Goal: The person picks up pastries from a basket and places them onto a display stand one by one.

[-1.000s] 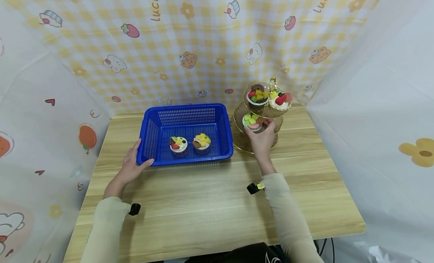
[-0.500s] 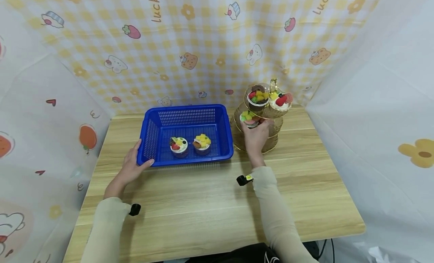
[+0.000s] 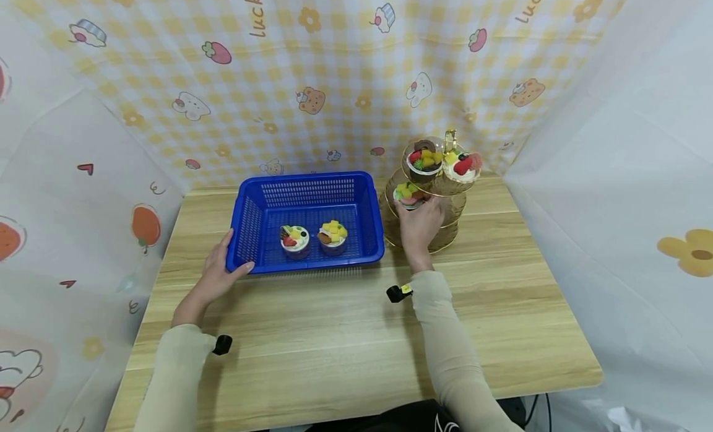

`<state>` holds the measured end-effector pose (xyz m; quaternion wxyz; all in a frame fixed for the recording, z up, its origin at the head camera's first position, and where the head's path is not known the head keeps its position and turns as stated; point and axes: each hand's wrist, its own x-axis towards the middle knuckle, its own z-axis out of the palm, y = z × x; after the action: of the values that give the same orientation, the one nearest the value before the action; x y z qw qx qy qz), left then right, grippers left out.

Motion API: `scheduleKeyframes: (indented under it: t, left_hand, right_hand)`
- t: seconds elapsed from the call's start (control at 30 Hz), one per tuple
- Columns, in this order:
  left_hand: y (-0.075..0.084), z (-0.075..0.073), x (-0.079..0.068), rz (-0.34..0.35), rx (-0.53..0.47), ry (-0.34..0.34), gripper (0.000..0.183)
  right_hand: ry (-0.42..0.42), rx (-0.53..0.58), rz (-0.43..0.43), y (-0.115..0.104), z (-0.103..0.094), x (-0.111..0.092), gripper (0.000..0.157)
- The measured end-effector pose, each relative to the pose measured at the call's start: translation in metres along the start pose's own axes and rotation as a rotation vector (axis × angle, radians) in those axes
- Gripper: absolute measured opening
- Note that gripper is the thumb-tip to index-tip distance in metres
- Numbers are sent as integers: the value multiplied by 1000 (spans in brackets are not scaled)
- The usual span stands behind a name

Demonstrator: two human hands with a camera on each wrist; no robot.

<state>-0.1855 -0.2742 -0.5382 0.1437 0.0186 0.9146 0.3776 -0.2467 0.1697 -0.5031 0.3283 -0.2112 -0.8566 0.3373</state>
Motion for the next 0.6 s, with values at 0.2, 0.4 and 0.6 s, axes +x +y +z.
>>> scheduleKeyframes:
  t: [0.2,0.4,0.6]
  left_hand:
    - [1,-1,0,1,0,-9,101]
    - [1,0,1,-2,6,-13,101]
    - [2,-1,0,-2,1,-13,101]
  right_hand:
    - [9,-50,-27,-1,-1,-1,78]
    - [5,-97,-57,-2,0,-2,79]
    - [-14,-105,-88,1,-2,-4,85]
